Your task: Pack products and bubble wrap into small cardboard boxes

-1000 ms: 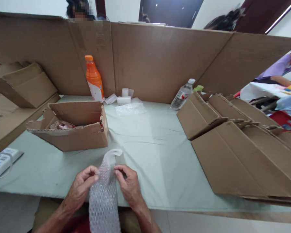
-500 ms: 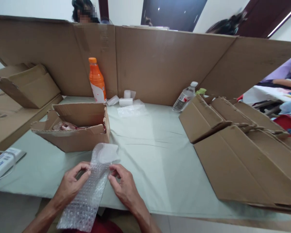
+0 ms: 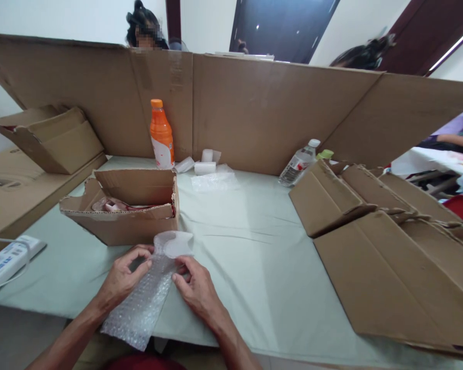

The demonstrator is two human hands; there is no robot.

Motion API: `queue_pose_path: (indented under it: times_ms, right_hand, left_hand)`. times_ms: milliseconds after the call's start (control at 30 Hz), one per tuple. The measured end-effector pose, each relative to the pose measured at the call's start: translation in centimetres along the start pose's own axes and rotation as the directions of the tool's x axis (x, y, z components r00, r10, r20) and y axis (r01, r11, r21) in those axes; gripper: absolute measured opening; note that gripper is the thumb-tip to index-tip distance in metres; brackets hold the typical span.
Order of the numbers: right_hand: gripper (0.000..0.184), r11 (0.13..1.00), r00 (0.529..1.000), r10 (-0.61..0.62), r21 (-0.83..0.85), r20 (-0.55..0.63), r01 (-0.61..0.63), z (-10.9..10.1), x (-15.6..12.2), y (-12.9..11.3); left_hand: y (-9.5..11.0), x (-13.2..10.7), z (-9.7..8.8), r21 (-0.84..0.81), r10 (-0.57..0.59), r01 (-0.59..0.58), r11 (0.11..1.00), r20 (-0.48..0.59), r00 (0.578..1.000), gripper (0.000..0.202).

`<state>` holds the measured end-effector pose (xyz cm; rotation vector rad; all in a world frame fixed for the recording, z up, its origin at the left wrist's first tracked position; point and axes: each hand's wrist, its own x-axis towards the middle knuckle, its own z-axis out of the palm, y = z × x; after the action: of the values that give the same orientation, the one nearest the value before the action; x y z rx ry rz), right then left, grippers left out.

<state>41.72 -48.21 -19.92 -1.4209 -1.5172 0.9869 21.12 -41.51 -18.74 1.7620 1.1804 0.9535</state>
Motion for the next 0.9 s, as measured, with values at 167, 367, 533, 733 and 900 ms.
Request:
queue_pose_path:
  times_ms: [167, 367, 533, 733, 900]
  right_hand:
    - [0.061, 0.998, 0.999, 0.028, 0.061, 0.018, -0.029, -0.4, 0.3, 0.2]
    - [0.056, 0.994, 0.999, 0.04, 0.105, 0.029, -0.043, -0.6, 0.4, 0.8]
    - [0.039, 0.99, 0.999, 0.046, 0.133, 0.003, -0.046, -0.4, 0.0, 0.7]
    - [0.041, 0.991, 0.995, 0.081, 0.108, -0.055, -0.075, -0.1, -0.1, 0.7]
    - [0.034, 0.993, 0.997, 0.066, 0.097, -0.048, -0.061, -0.4, -0.4, 0.3]
  left_hand:
    - [-0.1, 0.2, 0.6, -0.026, -0.04, 0.041, 0.999, 0.021, 0.999, 0.006]
    - [-0.2, -0.1, 1.2, -0.226, -0.189, 0.204, 0.953, 0.085, 0.978, 0.016]
    - [-0.5, -1.0, 1.4, -0.492, -0.321, 0.377, 0.785, 0.199, 0.926, 0.029]
    - [0.2, -1.7, 1.9, -0.611, -0.301, 0.39, 0.689, 0.248, 0.921, 0.033]
    - [1.3, -2.1, 1.7, -0.645, -0.312, 0.473, 0.601, 0.355, 0.881, 0.037]
